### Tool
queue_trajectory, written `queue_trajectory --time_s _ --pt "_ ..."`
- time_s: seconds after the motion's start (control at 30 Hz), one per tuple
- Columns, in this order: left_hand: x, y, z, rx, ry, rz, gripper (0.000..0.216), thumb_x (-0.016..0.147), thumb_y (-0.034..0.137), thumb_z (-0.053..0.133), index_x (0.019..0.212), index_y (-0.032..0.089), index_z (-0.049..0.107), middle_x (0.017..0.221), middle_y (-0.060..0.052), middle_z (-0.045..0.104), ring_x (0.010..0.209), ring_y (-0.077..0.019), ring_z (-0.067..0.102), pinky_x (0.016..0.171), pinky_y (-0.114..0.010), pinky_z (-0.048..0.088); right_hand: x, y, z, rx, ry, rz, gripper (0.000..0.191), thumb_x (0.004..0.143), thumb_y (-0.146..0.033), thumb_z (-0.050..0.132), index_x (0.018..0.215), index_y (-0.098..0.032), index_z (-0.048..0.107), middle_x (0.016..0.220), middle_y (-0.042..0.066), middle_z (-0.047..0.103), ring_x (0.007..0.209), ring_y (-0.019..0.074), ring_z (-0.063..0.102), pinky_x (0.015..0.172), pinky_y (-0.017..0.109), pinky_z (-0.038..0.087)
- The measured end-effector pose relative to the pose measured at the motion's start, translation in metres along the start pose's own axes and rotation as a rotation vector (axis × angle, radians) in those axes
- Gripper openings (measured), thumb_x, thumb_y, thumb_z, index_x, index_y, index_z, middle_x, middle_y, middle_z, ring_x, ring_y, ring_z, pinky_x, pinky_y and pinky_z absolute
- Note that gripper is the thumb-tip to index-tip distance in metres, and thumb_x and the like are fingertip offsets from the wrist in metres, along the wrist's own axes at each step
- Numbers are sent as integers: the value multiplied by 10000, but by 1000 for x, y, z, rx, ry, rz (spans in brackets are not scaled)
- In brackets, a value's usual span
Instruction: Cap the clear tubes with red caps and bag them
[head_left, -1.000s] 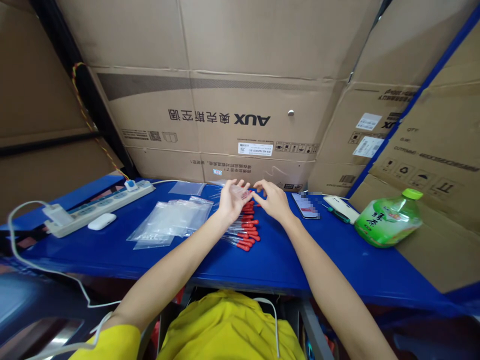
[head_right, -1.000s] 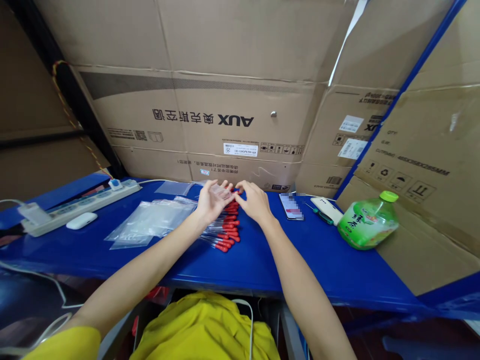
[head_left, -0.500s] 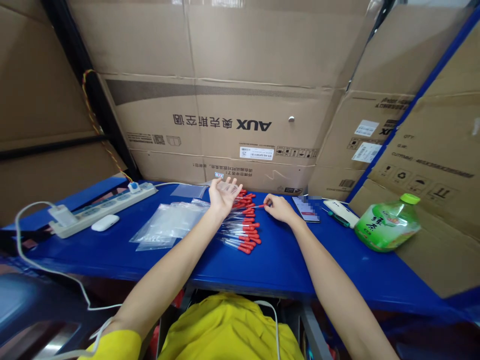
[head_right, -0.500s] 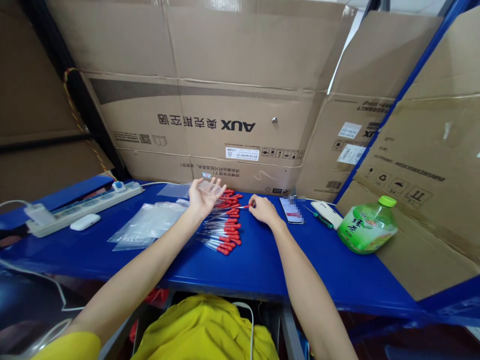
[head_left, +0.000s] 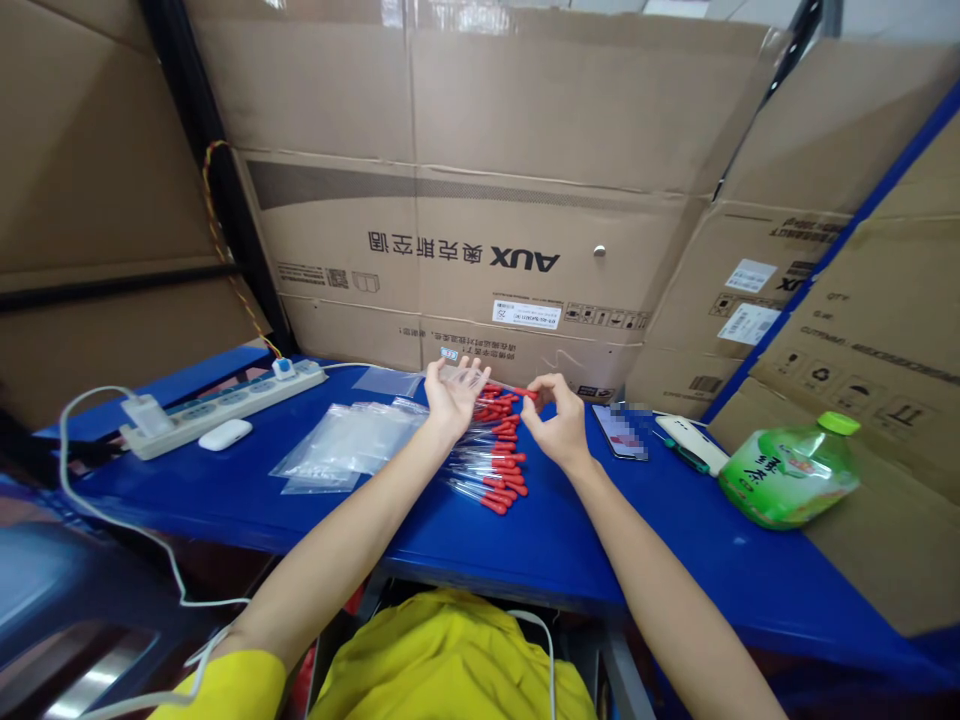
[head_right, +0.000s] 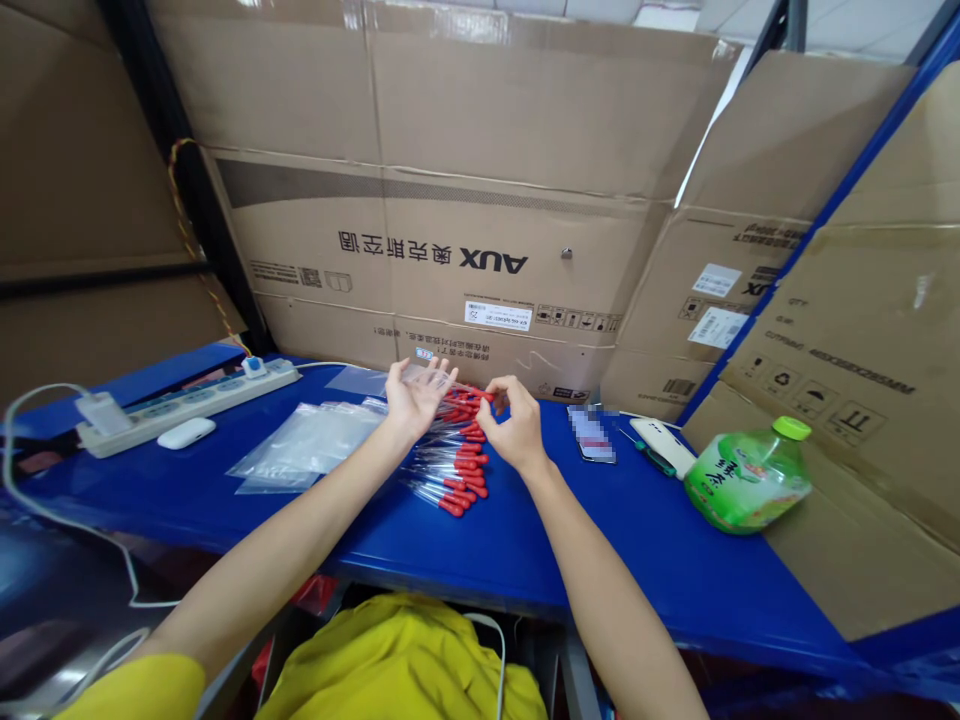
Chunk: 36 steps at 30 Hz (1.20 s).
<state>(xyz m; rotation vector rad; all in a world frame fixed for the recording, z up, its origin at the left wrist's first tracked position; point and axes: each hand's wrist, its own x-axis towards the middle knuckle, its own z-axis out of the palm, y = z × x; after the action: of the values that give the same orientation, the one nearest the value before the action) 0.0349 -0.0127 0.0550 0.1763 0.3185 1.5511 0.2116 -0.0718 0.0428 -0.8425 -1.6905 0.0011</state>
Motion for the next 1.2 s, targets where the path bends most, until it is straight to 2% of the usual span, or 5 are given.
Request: queue_trajectory --time_s 0.3,0.67,0.97,1.13,1.2 --pt "-23 -25 4 46 -179 -77 78 825 188 559 897 178 588 1090 -99 718 1114 -264 700 1063 -535 534 -11 -5 21 -79 -131 106 147 965 -351 620 1033 -244 694 954 45 748 767 191 666 783 323 551" --pt "-38 -41 1 85 -271 -139 434 735 98 548 1157 178 609 1247 -116 723 1239 -298 671 1098 -488 508 -10 -12 24 6 -66 225 185 954 -313 622 1079 -247 740 1053 41 801 912 224 745 849 328 564" --pt "-39 -38 5 74 -254 -146 452 724 76 537 1159 174 608 1261 -120 712 1251 -320 665 1084 -523 521 -7 -15 20 -82 -106 165 168 950 -338 635 936 -244 773 899 39 725 713 178 627 696 297 509" --pt "-31 -31 6 35 -229 -117 379 713 90 538 1073 178 616 1206 -119 722 1235 -302 669 1084 -531 522 4 -4 4 -30 -213 123 199 953 -339 610 990 -239 779 804 18 696 652 161 585 663 288 478" --pt "-26 -26 5 23 -213 -106 352 721 96 540 1053 187 611 1171 -106 729 1222 -292 675 1073 -535 529 9 4 -6 -58 -337 167 166 926 -349 652 939 -227 764 696 -11 672 605 148 579 638 272 452"
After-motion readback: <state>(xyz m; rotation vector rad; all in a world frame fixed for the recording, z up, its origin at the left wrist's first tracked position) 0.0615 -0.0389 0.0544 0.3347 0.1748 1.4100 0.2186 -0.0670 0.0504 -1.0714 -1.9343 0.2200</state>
